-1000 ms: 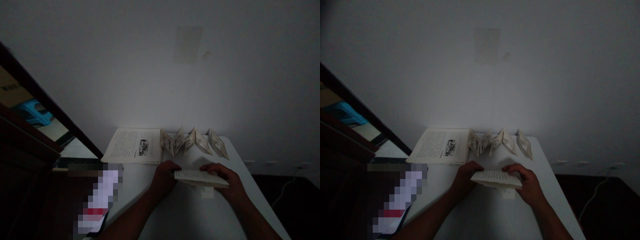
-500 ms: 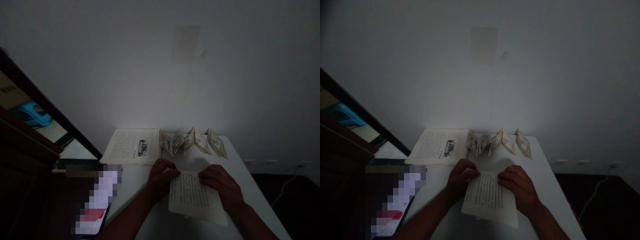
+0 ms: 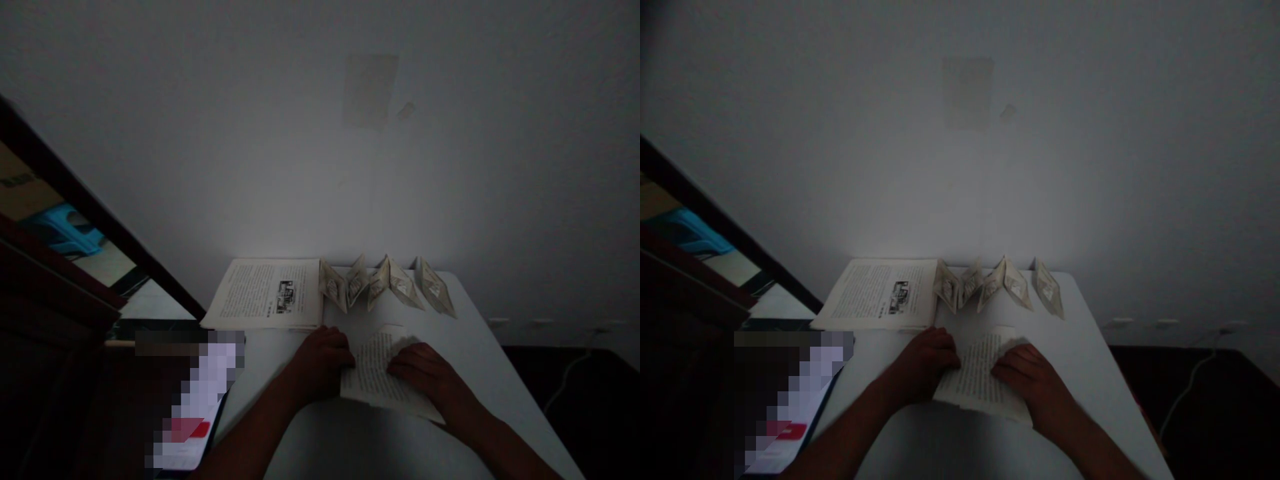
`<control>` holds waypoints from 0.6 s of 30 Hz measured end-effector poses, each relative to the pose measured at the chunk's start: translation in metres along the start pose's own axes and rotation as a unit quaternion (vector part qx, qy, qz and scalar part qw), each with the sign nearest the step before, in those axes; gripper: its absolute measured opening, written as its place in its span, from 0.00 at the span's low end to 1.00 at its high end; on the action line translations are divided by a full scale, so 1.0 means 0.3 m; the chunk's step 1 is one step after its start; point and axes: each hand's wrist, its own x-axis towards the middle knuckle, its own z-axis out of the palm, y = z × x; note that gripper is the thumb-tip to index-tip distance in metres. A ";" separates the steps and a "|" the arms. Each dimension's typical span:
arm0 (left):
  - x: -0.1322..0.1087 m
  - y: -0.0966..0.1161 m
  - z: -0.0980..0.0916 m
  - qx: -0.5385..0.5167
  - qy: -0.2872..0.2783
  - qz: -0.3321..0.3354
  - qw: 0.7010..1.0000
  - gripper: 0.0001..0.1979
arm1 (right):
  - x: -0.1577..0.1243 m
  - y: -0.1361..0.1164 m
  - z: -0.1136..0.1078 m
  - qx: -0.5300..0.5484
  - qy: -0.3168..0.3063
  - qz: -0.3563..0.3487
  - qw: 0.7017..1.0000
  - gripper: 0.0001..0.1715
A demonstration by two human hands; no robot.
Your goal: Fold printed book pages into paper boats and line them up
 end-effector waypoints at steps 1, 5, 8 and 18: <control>0.001 -0.002 -0.002 -0.005 -0.011 -0.004 1.000 0.06 | -0.006 0.003 -0.001 0.001 -0.008 -0.002 1.000 0.18; 0.001 -0.011 -0.003 -0.034 -0.012 -0.011 0.999 0.05 | -0.030 0.014 0.002 -0.001 -0.029 0.028 0.999 0.21; 0.001 -0.010 -0.006 -0.052 -0.014 -0.026 0.998 0.07 | -0.036 0.018 0.011 0.003 -0.028 0.043 0.999 0.18; 0.003 0.003 -0.022 -0.034 -0.056 -0.080 0.995 0.14 | -0.002 -0.005 -0.003 0.032 -0.011 0.122 0.992 0.05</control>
